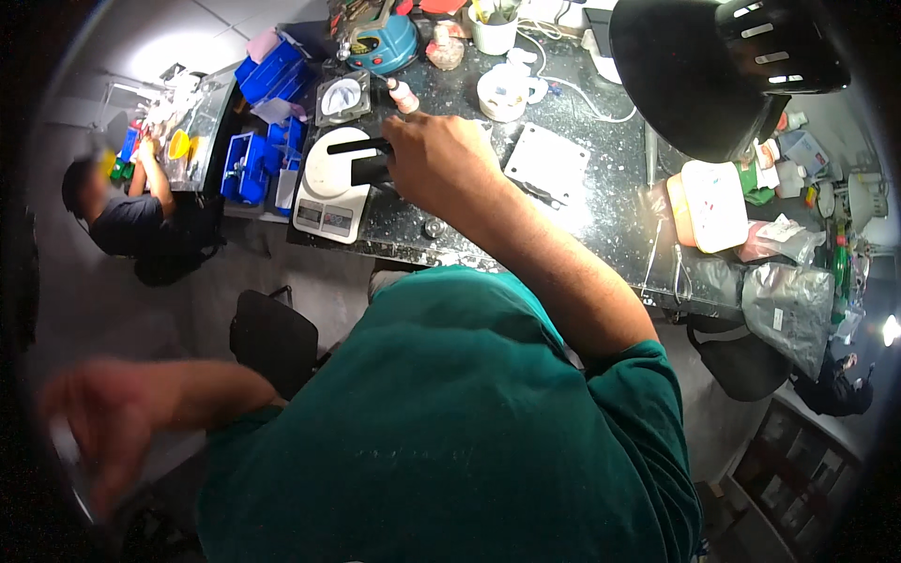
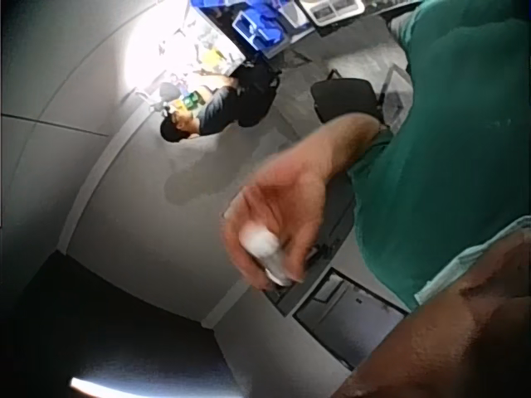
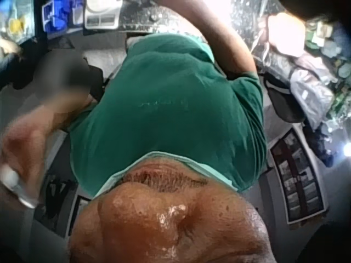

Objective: The person works on a dental articulator at a workbench, then picks up a scale and carries it into a hallway. They proceed to a dental press machine, where they press buttons, operate a lever, and brush off a dental model before placing a small component into the machine and activating a switch.

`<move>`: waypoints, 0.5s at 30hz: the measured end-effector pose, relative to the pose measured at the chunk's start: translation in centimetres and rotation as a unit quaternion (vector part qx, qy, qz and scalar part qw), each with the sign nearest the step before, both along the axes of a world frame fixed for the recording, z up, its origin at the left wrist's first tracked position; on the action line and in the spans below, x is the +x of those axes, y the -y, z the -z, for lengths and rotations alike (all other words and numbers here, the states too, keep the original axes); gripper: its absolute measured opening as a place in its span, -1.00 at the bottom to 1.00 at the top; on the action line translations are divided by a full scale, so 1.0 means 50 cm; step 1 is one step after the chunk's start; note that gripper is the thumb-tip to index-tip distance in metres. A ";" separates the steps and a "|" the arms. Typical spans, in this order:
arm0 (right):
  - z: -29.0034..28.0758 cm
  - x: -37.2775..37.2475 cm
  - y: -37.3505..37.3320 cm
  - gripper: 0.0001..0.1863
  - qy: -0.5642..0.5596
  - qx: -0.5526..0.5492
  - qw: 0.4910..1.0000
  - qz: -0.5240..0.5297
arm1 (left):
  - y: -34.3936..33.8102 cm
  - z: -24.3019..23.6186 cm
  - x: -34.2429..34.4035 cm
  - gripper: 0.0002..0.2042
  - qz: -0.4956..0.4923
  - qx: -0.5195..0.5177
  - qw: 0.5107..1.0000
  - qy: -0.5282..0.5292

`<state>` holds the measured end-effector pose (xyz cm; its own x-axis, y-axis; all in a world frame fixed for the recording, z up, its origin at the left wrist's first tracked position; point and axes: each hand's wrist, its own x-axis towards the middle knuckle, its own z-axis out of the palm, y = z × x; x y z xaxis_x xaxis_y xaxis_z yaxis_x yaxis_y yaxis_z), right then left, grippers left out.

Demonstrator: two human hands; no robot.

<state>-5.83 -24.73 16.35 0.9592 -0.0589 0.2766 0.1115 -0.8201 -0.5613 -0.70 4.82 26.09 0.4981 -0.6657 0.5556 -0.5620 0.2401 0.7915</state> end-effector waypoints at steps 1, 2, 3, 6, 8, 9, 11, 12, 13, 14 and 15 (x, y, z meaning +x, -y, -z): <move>0.003 -0.003 -0.003 -0.86 -0.001 -0.002 1.000 0.008 | -0.029 -0.022 0.013 -0.46 -0.065 -0.005 0.994 0.087; 0.013 -0.001 0.001 -0.86 -0.004 -0.008 1.000 0.019 | -0.045 -0.029 0.043 -0.46 -0.126 -0.003 0.976 0.179; 0.025 -0.004 0.010 -0.75 -0.012 -0.027 0.999 0.028 | -0.057 -0.028 0.075 -0.46 -0.186 -0.002 0.948 0.259; 0.019 -0.007 0.001 -0.58 0.020 -0.016 1.000 0.013 | -0.107 -0.067 0.084 -0.44 -0.319 0.005 0.853 0.413; -0.002 -0.002 0.009 -0.52 0.065 -0.016 0.998 0.003 | -0.114 -0.083 0.098 -0.43 -0.363 -0.005 0.810 0.462; 0.018 -0.024 0.001 -0.58 0.071 -0.007 0.997 -0.017 | -0.120 -0.081 0.079 -0.41 -0.363 -0.015 0.810 0.460; 0.008 -0.012 0.012 -0.66 0.020 -0.028 0.999 -0.025 | -0.089 -0.075 0.046 -0.42 -0.260 -0.141 0.872 0.390; 0.014 -0.017 0.014 -0.66 0.012 -0.025 0.999 -0.020 | -0.071 -0.070 0.009 -0.44 -0.183 -0.201 0.905 0.326; 0.022 -0.019 0.015 -0.67 0.040 -0.040 0.998 -0.026 | -0.040 -0.027 -0.012 -0.53 -0.104 -0.134 0.959 0.229; 0.034 -0.009 0.027 -0.68 0.071 -0.064 0.995 -0.024 | 0.000 0.032 -0.013 -0.60 -0.040 -0.064 0.991 0.114; 0.033 -0.003 0.023 -0.70 0.135 -0.097 0.986 -0.014 | 0.024 0.089 -0.050 -0.66 0.009 -0.034 0.998 -0.058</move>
